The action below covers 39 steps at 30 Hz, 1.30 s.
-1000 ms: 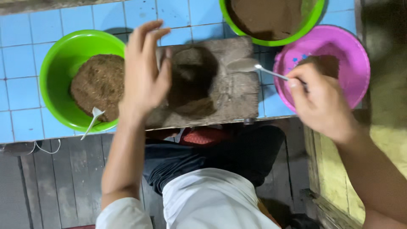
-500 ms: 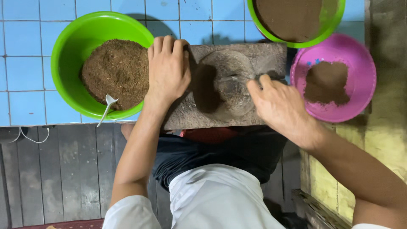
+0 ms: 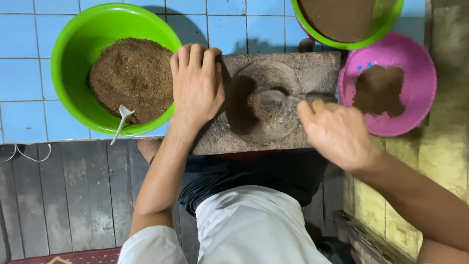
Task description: The person uses a spoon to scoop brown powder from a green bowl into a wooden mortar, grinds it with a pestle, and transfers the ground powder into a pink bowl. The person repeats this scooping, grinding, and transferring cycle several times, then mixes the accumulated powder in the pink bowl.
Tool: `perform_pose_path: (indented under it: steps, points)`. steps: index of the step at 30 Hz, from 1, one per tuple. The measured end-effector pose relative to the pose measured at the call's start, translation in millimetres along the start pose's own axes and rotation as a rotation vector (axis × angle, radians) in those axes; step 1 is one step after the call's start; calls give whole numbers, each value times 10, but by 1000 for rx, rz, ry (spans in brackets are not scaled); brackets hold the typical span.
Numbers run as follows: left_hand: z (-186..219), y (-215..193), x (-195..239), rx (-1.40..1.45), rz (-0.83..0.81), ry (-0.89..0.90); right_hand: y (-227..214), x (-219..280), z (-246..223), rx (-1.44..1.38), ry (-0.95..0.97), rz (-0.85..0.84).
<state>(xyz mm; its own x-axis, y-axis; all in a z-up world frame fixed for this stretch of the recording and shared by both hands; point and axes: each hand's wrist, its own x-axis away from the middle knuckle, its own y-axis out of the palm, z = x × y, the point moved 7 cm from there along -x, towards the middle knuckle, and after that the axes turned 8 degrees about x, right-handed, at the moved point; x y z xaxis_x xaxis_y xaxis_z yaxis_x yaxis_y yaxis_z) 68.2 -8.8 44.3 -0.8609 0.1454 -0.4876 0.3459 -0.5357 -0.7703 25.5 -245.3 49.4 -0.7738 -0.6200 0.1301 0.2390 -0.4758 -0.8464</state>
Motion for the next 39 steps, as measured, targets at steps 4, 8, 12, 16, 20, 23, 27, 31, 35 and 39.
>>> perform_pose_path:
  steps: [4, 8, 12, 16, 20, 23, 27, 31, 35, 39]
  points:
    - [15, -14, 2, 7, -3, -2, -32, -50, 42, 39, 59, 58]
    - [32, -30, 20, 14, 4, -7, 181, 4, -237, -101, -54, -149]
    - [55, -56, 44, 29, 15, 5, 85, 60, -208, -114, -21, 16]
    - [61, -63, 54, 24, 7, -2, 1, 52, 19, -326, 6, -59]
    - [71, -66, 54, 23, 7, 1, 254, -40, -60, -307, -26, -201]
    - [85, -78, 57, 30, 16, 2, 314, -187, -146, -202, -34, -123]
    - [96, -96, 68, 43, 27, 5, 219, -234, -66, -274, -58, -8]
    - [104, -107, 72, 49, 19, 2, 171, -180, 30, -291, -61, -164]
    - [112, -101, 67, 41, 20, 6, 291, -221, -82, -240, -58, -143]
    - [106, -100, 64, 41, 13, 2, 46, -142, -181, -412, 44, -33]
